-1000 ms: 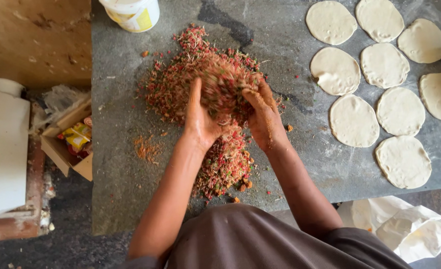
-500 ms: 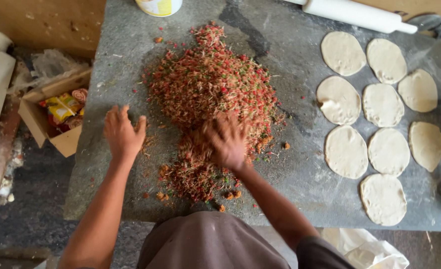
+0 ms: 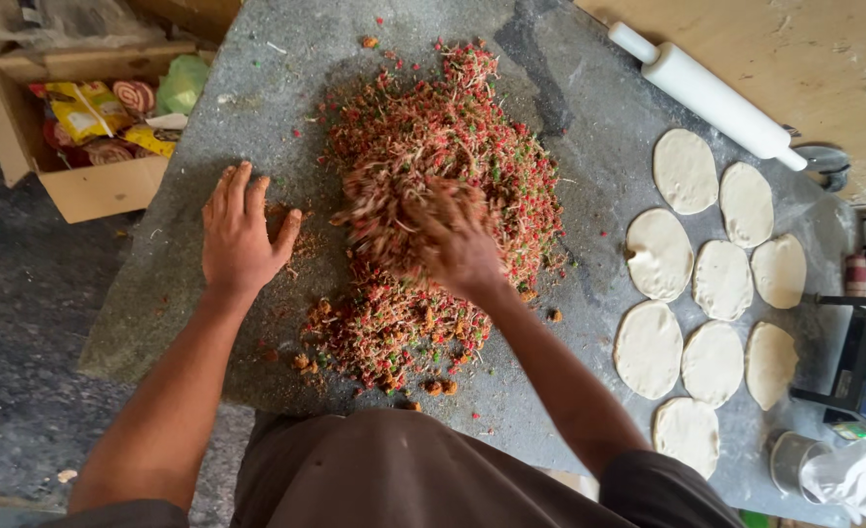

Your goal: The person mixes a pile of colorful shredded ingredients by hand on a counter and then picks up and breaks a long loaf of baked bread.

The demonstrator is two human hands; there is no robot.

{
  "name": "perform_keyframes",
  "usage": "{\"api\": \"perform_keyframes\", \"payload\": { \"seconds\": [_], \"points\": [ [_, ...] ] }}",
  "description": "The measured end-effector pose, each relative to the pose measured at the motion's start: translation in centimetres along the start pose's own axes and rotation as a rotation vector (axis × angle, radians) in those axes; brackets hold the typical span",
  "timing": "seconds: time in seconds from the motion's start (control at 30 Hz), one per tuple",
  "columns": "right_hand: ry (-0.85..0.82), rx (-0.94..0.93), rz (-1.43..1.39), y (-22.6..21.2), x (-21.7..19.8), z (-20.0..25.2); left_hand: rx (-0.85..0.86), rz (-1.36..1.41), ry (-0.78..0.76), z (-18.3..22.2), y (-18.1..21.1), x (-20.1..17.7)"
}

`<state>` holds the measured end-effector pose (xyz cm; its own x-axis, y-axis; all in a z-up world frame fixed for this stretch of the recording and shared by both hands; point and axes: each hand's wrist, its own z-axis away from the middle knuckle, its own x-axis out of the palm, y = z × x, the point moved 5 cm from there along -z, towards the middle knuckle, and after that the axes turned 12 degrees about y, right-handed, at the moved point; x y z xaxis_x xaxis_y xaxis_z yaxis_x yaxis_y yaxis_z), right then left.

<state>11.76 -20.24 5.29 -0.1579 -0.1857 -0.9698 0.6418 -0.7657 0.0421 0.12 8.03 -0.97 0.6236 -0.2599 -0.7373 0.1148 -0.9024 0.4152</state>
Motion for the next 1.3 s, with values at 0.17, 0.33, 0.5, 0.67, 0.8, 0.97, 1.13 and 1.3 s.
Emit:
{"api": "perform_keyframes", "payload": {
  "seconds": [0.17, 0.33, 0.5, 0.67, 0.8, 0.97, 1.13, 1.3],
  "points": [
    [0.134, 0.259, -0.230, 4.2, 0.7, -4.4, -0.036, -0.009, -0.036, 0.6, 0.1, 0.5],
    [0.252, 0.164, 0.245, 1.3, 2.1, -4.6, -0.037, -0.007, -0.077, 0.7, -0.2, 0.7],
    [-0.099, 0.052, 0.106, 2.8, 4.5, 0.4, -0.011, -0.010, -0.076, 0.7, -0.1, 0.8],
    [0.165, 0.258, -0.230, 7.2, 4.6, -5.1, -0.015, -0.022, -0.058, 0.4, 0.1, 0.7],
    [-0.064, 0.244, -0.045, 3.2, 6.9, -6.3, 0.009, 0.022, -0.059, 1.0, 0.7, 0.0],
    [0.031, 0.072, -0.251, 1.5, 7.0, 0.9, 0.037, 0.023, -0.061, 0.4, 0.9, -0.1],
    [-0.125, 0.326, -0.370, 7.1, 7.4, 0.7, -0.013, -0.013, -0.089, 0.4, 0.4, 0.6],
    [-0.024, 0.471, -0.390, 6.6, 7.1, -7.2, -0.005, -0.045, -0.106, 0.1, 0.5, 0.8]
  ]
}}
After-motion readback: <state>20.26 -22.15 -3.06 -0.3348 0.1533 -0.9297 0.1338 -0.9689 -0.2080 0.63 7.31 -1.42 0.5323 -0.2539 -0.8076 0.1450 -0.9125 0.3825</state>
